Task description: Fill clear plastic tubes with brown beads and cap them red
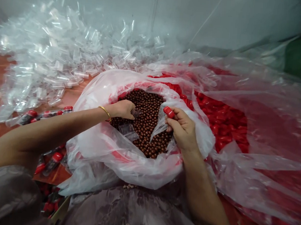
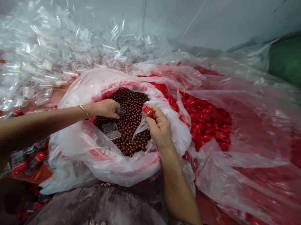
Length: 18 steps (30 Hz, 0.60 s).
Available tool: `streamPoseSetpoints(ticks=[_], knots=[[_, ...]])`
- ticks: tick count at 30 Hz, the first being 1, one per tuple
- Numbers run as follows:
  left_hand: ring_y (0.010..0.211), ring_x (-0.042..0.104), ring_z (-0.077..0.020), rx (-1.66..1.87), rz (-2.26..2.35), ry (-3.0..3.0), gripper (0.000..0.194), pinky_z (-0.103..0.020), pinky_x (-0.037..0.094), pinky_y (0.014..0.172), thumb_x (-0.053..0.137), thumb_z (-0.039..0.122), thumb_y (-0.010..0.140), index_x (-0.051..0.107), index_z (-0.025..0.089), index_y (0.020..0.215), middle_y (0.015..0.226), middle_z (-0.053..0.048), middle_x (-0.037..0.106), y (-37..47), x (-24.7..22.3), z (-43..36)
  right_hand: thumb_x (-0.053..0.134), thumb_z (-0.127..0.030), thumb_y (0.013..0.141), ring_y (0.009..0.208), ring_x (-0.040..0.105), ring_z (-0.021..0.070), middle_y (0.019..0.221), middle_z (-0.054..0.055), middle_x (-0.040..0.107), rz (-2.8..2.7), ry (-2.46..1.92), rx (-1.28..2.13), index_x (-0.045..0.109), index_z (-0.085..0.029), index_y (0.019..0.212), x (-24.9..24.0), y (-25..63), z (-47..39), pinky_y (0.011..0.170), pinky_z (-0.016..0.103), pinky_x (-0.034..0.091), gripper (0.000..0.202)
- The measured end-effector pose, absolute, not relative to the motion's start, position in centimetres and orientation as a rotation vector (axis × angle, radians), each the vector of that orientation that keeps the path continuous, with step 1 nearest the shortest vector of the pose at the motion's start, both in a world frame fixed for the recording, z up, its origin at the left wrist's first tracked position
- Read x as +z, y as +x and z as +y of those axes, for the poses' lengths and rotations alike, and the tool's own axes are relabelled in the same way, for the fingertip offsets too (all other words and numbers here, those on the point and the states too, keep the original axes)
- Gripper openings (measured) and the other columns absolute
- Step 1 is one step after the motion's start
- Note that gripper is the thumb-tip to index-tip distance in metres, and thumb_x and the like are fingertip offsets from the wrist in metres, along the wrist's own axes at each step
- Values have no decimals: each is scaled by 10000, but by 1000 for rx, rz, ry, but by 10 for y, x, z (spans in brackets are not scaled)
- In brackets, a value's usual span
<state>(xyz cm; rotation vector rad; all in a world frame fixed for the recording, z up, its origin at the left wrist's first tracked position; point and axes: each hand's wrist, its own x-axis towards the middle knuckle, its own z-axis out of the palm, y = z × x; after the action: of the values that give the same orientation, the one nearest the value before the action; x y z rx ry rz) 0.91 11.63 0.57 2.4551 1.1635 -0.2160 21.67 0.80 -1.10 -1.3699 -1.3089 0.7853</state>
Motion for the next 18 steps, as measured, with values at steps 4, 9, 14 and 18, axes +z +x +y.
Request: streamPoseSetpoints(ticks=[4, 9, 14, 18], knots=[[667, 578, -125, -77, 1114, 2418, 182, -213, 401, 620, 639, 312, 750, 701, 161, 829, 769, -20, 694, 10, 7, 114, 521, -235, 743, 520, 449, 89, 712, -31, 585, -1357, -1350, 778, 632, -204, 1038, -13, 219, 7, 459, 217, 353, 317], [489, 550, -115, -283, 1160, 1848, 270, -229, 434, 517, 540, 379, 820, 633, 142, 732, 659, -33, 674, -1, 30, 111, 533, -228, 747, 548, 464, 90, 715, -31, 583, -1333, -1333, 793, 637, -197, 1046, -13, 219, 6, 480, 215, 358, 318], [400, 479, -105, -439, 1307, 1714, 362, -238, 461, 519, 565, 310, 821, 591, 118, 516, 424, -20, 535, 20, 27, 109, 557, -225, 752, 505, 432, 79, 666, -45, 546, -1297, -1337, 802, 655, -202, 1038, -14, 220, 5, 471, 220, 346, 303], [420, 504, -106, -214, 1421, 1689, 220, -208, 444, 490, 562, 241, 858, 663, 71, 760, 428, -4, 536, 48, 5, 116, 565, -235, 763, 480, 414, 75, 631, -54, 513, -1269, -1347, 828, 657, -209, 1049, -15, 220, 4, 457, 217, 333, 302]])
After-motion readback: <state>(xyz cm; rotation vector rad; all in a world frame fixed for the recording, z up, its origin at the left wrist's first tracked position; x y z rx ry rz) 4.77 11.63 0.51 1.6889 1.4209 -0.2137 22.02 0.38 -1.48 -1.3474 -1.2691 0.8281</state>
